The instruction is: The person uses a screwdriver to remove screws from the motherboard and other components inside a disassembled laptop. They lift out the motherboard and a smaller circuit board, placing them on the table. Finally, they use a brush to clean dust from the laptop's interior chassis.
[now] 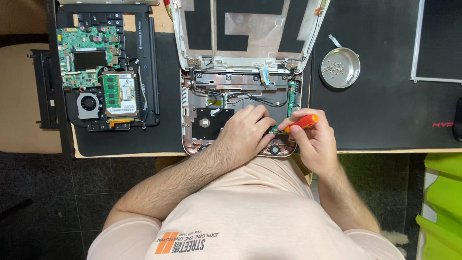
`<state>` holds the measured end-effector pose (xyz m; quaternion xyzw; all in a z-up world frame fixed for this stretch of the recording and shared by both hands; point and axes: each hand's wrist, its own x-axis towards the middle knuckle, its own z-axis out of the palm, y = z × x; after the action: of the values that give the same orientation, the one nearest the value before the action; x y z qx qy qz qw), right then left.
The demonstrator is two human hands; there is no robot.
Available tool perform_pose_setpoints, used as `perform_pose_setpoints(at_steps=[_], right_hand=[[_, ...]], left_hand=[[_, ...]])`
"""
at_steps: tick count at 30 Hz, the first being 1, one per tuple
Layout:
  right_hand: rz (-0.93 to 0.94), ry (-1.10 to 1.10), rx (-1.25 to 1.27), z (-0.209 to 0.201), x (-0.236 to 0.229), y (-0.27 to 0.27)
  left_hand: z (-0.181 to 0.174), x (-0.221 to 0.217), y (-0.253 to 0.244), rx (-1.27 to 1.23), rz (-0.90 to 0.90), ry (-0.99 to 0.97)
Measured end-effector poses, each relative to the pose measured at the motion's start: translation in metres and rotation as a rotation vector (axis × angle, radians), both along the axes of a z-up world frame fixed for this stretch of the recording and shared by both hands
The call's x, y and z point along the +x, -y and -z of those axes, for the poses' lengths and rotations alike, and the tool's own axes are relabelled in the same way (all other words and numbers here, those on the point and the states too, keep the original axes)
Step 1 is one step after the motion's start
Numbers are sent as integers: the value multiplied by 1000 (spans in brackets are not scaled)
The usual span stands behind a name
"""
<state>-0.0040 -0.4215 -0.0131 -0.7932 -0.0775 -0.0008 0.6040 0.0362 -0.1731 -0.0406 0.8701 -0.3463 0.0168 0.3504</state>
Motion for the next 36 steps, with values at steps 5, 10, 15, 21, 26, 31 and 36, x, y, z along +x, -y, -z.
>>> perform_pose_setpoints(at_steps=[5,10,15,21,26,31,36], right_hand=[[-9,9,-36,-5,-1,-3],[-43,182,-156,-22,3,0],[-34,16,122,-20,-9,-3],[-88,-2,242,-6,-6,1],[-151,0,313,-4,-1,5],[-151,-50,356,-6,1,4],[-74,43,37,8,2,11]], left_hand=[[-3,0,0,-5,-1,0],[-2,0,1,-2,-2,16],[-4,0,0,-3,7,4],[-4,0,0,8,7,3],[-5,0,0,10,6,-4],[-3,0,0,12,5,0],[-2,0,1,10,2,-11]])
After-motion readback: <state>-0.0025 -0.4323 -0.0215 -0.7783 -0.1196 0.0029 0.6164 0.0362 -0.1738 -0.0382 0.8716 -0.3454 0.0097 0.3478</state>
